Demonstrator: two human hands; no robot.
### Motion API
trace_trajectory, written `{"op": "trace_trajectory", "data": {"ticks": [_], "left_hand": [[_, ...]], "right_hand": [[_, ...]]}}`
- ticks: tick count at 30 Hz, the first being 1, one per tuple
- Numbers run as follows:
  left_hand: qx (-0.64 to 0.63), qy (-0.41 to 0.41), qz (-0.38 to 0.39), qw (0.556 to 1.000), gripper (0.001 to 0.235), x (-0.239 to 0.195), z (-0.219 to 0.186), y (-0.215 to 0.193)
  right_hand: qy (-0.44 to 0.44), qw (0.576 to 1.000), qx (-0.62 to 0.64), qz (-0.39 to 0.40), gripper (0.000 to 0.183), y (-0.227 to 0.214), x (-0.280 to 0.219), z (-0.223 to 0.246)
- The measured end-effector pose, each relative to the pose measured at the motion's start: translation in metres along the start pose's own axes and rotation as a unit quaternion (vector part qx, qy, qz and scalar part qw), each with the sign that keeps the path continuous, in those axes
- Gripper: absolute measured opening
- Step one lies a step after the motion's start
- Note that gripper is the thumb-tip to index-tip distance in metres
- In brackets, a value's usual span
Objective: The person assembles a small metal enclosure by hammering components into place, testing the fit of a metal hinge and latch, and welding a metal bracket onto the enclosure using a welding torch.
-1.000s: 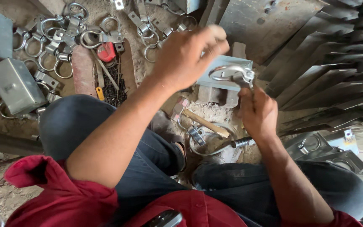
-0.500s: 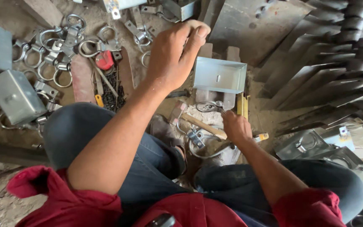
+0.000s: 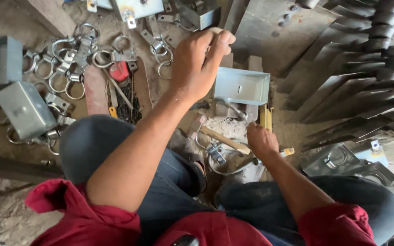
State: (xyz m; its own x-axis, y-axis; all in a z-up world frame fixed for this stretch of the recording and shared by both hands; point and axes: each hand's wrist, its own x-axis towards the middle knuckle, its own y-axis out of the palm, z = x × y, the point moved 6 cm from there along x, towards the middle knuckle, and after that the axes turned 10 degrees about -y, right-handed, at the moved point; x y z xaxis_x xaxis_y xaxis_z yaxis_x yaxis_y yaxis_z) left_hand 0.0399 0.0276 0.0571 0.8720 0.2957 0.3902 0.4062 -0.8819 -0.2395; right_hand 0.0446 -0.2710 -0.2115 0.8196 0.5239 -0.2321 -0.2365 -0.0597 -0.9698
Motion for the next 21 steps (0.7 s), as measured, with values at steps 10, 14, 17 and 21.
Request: {"op": "trace_trajectory", "data": {"ticks": [10,14,17,21], "left_hand": [[0.007,0.028,-0.014,0.999,0.034,0.001,0.002,-0.01],[0.006,0.047,-0.012,0.999,0.035,0.001,0.0,-0.008],[0.013,0.031,-0.004,0.999,0.035,0.004,-0.001,-0.003],[0.033,-0.037,0.066,0.997,0.03,0.006,0.008,0.008]], "right_hand": [[-0.125,0.953,0.153,-0.229,0.018,-0.112,-0.021,0.033],[-0.02,0.99,0.043,-0.131,0.02,-0.071,-0.017,0.02],[0.012,0.999,0.003,0.04,0.018,-0.037,-0.012,0.013],[-0.002,0.992,0.126,-0.005,0.02,-0.063,-0.015,0.02]]}}
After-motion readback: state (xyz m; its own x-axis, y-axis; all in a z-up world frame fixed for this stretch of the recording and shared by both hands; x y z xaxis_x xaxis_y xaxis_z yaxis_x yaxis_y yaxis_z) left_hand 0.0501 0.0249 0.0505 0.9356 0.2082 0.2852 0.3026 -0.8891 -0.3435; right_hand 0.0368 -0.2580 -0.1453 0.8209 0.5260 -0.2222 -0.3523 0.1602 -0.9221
